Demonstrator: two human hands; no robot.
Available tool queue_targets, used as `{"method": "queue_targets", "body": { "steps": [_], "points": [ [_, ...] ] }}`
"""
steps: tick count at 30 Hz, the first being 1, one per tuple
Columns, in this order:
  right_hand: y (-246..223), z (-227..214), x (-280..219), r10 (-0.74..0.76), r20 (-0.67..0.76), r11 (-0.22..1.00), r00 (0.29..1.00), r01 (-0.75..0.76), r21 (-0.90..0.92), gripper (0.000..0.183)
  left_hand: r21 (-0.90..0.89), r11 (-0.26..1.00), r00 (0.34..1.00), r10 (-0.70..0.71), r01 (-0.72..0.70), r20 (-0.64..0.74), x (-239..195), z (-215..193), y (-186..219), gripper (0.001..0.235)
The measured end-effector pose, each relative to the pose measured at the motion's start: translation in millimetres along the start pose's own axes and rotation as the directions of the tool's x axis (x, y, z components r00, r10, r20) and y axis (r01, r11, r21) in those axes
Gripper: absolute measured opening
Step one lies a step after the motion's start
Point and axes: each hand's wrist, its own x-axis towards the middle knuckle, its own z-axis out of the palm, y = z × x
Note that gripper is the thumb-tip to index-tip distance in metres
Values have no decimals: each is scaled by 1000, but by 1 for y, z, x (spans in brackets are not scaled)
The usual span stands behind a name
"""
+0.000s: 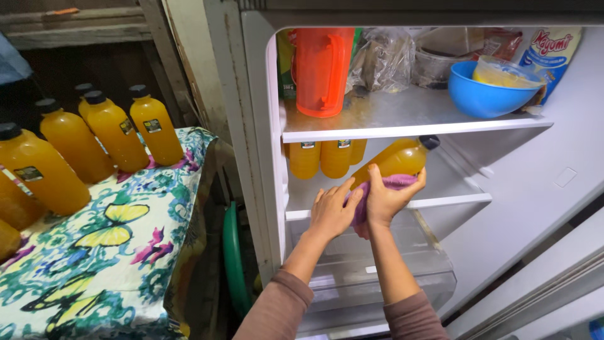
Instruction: The person wipes multiple plastic bottles filled with orange liquid using a pink cloth and places them one by one into an open refrigerator. The person handles the bottles individually, wiping each before arranging them on the refrigerator shelf.
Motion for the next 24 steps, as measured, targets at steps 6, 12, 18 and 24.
{"method": "queue_targets", "body": {
  "steps": [6, 12, 18, 24],
  "points": [
    [21, 12, 30, -92, 135, 979, 987, 114, -169, 98, 169, 985, 997, -43, 33, 57, 11, -3, 4, 52],
    [47, 20, 62, -156, 278, 894, 948, 255, -368, 104, 226, 973, 997, -63, 50, 53, 30, 4, 9, 50],
    [56, 4, 65, -36, 430, 944, 902, 173, -283, 98, 277, 961, 997, -15, -6, 74, 27, 7, 8, 57],
    [49, -5, 65, 77, 592, 978, 802, 54, -200, 98, 278, 960, 999, 3, -13, 37, 23, 9, 9, 61]
  ]
}}
